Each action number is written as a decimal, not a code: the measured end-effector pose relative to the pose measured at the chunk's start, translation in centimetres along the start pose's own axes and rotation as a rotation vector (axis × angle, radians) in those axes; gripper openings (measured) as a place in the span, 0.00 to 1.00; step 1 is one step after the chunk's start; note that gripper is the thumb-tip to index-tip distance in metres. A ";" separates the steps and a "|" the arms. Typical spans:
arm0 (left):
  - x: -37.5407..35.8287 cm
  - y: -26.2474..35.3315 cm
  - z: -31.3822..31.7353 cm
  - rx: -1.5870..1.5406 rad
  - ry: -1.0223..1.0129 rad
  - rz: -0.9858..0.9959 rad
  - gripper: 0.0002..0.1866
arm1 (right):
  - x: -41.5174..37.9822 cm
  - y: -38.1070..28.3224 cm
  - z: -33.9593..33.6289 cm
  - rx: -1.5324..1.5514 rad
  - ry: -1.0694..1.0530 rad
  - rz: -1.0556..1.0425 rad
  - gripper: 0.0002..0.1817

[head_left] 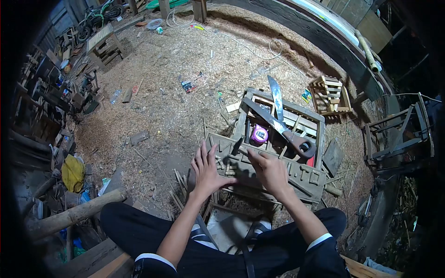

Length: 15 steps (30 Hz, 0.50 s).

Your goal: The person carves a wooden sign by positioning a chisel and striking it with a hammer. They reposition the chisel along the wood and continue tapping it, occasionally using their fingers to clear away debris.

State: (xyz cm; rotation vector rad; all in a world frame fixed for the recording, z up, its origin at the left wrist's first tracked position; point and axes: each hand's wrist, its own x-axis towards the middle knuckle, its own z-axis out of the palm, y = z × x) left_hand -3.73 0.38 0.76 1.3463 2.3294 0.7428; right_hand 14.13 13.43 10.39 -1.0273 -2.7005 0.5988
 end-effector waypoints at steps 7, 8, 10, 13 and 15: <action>0.1 0.3 -0.1 0.016 -0.016 -0.025 0.80 | 0.9 0.9 -0.8 -0.073 -0.173 -0.064 0.13; 0.1 0.2 0.0 0.015 -0.020 -0.026 0.80 | 1.0 0.8 -0.7 -0.017 -0.071 -0.036 0.14; 0.0 0.1 0.1 0.010 0.011 -0.003 0.80 | 0.4 1.0 0.3 0.042 0.026 -0.004 0.15; 0.1 0.1 0.1 0.023 -0.001 -0.009 0.80 | 0.1 1.5 0.8 -0.073 -0.152 -0.146 0.14; 0.2 -0.1 0.2 0.037 -0.003 -0.010 0.80 | 0.7 0.8 -0.7 -0.077 -0.183 -0.145 0.14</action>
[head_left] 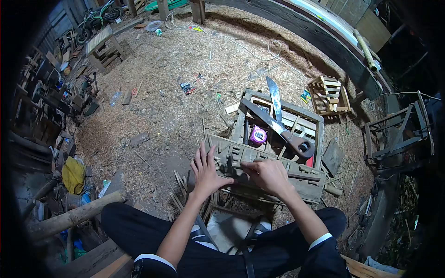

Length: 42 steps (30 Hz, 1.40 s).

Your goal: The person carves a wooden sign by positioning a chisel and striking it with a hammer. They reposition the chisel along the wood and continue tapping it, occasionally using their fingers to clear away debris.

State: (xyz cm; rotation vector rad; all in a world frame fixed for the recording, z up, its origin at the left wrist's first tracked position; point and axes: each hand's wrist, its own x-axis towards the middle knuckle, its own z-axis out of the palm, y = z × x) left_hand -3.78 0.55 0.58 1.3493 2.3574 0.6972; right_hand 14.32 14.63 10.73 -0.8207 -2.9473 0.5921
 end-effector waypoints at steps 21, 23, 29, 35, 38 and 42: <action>0.0 -0.1 0.1 -0.002 -0.025 -0.012 0.78 | -0.2 -0.9 1.4 0.143 0.187 0.098 0.13; -0.1 -0.1 0.0 -0.020 -0.027 -0.004 0.79 | -0.1 -1.1 0.6 0.111 0.190 0.131 0.15; 0.0 0.1 0.0 -0.011 -0.019 -0.014 0.80 | -0.5 0.5 1.8 -0.016 0.054 0.041 0.15; -0.1 0.2 -0.2 -0.043 0.004 0.000 0.80 | -1.2 1.1 3.8 0.050 0.113 0.067 0.15; 0.0 0.3 -0.3 -0.028 -0.009 -0.005 0.80 | -0.5 0.6 1.5 0.096 0.093 0.102 0.15; -0.1 0.4 -0.4 -0.038 -0.025 -0.016 0.81 | -1.0 0.0 2.0 0.095 0.117 0.143 0.15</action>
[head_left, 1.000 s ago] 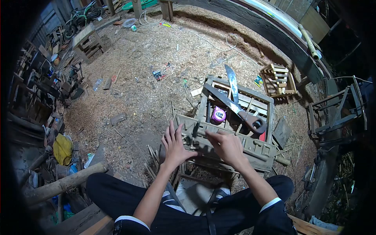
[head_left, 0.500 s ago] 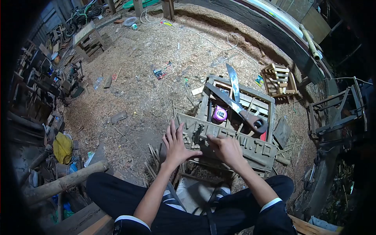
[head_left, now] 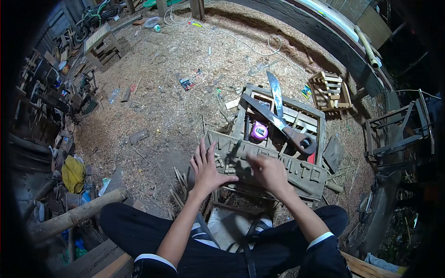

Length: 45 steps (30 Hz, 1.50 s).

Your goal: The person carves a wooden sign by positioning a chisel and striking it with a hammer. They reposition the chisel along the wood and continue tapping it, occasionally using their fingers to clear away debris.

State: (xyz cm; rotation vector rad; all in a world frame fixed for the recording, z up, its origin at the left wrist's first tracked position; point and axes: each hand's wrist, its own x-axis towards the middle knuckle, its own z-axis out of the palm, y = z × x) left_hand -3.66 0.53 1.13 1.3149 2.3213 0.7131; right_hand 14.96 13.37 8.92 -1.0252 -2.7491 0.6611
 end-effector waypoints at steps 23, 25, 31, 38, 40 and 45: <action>0.0 -0.1 0.2 0.028 0.043 0.018 0.81 | 1.1 0.4 -0.5 -0.070 -0.068 -0.072 0.14; 0.1 -0.1 0.1 0.020 0.046 0.032 0.81 | 1.3 0.0 -1.0 0.054 0.012 -0.005 0.15; 0.0 -0.4 0.4 0.023 0.046 0.021 0.81 | 0.7 0.0 -0.7 -0.090 -0.071 -0.071 0.12; 0.0 -0.3 0.0 0.006 0.030 0.015 0.81 | 0.5 0.7 0.0 -0.043 -0.044 -0.083 0.14; 0.0 0.0 0.1 0.003 0.018 0.000 0.82 | 0.8 0.6 -1.1 -0.051 -0.113 -0.061 0.15; -0.1 -0.1 0.0 0.002 0.032 0.016 0.82 | 0.5 0.5 -0.1 0.043 -0.016 -0.046 0.15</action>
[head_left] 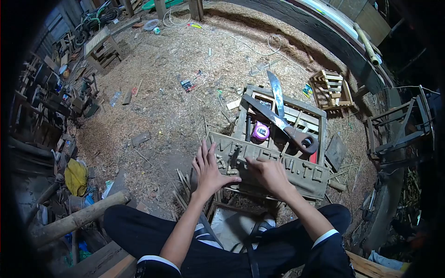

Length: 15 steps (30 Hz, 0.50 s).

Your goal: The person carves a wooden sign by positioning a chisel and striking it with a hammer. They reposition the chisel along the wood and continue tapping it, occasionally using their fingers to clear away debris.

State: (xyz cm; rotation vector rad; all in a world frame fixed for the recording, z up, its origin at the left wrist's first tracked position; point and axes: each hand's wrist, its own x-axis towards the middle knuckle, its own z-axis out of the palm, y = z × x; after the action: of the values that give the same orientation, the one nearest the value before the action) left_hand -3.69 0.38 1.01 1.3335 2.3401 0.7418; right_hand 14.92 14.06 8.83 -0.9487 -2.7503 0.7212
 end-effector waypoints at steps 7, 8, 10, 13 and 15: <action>0.0 0.0 0.2 -0.003 -0.012 -0.016 0.82 | -0.4 -0.3 0.7 0.008 0.043 0.016 0.15; 0.1 0.0 0.1 0.003 -0.009 -0.015 0.82 | -0.6 -0.1 1.0 0.012 0.046 0.014 0.15; 0.1 0.3 0.1 0.023 0.009 -0.021 0.82 | -0.7 -0.3 0.6 0.051 -0.039 0.053 0.17; 0.1 0.0 0.1 -0.011 -0.001 -0.007 0.81 | -1.1 -0.3 1.5 0.044 0.039 0.033 0.15; 0.0 -0.1 0.2 -0.007 -0.001 0.000 0.81 | -1.9 -1.4 1.6 -0.025 -0.036 0.036 0.17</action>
State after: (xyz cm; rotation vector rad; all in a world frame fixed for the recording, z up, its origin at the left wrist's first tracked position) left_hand -3.63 0.45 0.80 1.3313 2.3344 0.7485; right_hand 15.22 11.31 8.17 -1.0023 -2.7856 0.7184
